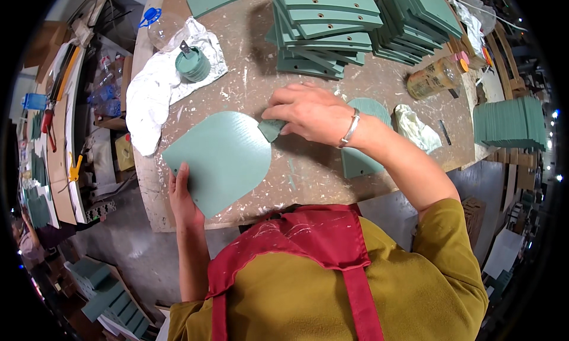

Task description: The person cleans green curved components by wiping them with a white cloth, occasionally applying a liquid from a bottle to the cloth.

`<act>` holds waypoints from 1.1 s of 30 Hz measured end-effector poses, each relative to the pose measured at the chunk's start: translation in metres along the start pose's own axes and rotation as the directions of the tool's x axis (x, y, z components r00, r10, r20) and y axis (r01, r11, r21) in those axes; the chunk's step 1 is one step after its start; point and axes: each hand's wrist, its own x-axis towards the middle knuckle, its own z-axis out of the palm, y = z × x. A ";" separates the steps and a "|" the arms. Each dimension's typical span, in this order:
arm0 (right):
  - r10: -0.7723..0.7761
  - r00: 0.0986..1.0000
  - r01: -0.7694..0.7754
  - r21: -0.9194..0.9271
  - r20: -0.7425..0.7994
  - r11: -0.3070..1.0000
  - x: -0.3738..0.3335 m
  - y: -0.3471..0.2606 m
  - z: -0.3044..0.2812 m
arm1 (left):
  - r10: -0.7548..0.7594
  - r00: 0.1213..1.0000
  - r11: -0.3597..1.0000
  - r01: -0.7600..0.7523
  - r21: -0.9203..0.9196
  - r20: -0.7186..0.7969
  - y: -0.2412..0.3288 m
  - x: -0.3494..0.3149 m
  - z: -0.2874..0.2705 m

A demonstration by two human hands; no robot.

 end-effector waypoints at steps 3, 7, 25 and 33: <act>0.013 0.998 -0.012 -0.013 0.061 1.000 -0.004 0.003 0.001 | 0.005 1.000 1.000 -0.005 0.008 -0.010 0.001 -0.001 0.001; 0.058 0.998 -0.059 0.059 0.022 0.996 -0.005 -0.002 -0.004 | 0.018 1.000 1.000 -0.017 0.017 -0.018 0.001 -0.002 0.002; 0.306 0.925 -0.216 0.351 -0.224 0.911 -0.032 -0.017 0.010 | 0.047 0.998 0.993 -0.052 -0.104 -0.046 0.011 -0.008 0.030; 0.271 0.912 -0.194 0.258 -0.308 0.946 -0.024 -0.029 0.007 | 0.038 0.993 0.961 -0.006 -0.275 0.114 0.002 -0.010 0.025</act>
